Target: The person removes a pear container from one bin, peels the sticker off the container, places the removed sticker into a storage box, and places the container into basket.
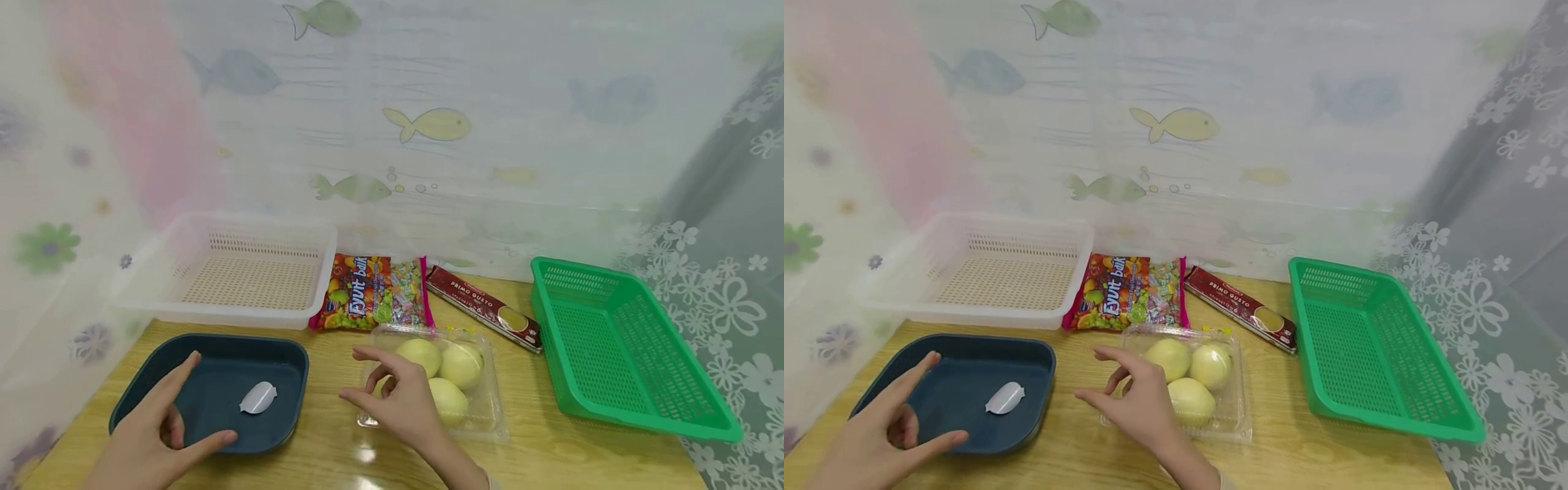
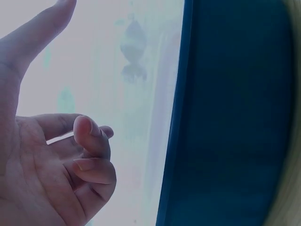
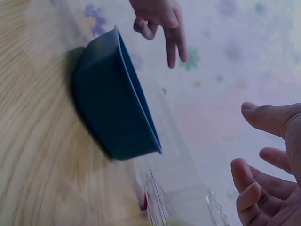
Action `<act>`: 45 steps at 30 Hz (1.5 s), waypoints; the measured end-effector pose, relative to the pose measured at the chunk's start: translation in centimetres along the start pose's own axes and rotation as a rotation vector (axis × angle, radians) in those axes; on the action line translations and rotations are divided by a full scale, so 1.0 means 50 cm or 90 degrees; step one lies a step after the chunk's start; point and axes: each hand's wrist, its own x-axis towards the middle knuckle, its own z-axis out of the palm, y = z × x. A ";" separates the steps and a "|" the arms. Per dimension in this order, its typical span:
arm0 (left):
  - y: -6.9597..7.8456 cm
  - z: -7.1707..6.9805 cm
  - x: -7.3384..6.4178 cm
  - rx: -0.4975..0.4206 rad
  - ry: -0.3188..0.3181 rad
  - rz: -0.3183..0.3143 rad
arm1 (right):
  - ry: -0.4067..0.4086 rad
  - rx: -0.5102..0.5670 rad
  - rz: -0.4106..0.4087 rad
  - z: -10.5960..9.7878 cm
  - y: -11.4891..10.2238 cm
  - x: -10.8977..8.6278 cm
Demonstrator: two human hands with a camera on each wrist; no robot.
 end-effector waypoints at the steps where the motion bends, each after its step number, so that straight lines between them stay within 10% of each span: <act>1: 0.007 0.007 0.002 -0.007 0.002 0.008 | 0.005 -0.004 0.004 -0.007 0.000 -0.002; 24: 0.143 0.111 0.035 -0.110 -0.198 -0.017 | 0.177 -0.068 0.001 -0.184 0.042 -0.051; 45: 0.221 0.222 0.063 -0.161 -0.256 -0.026 | 0.318 -0.152 0.091 -0.265 0.110 -0.160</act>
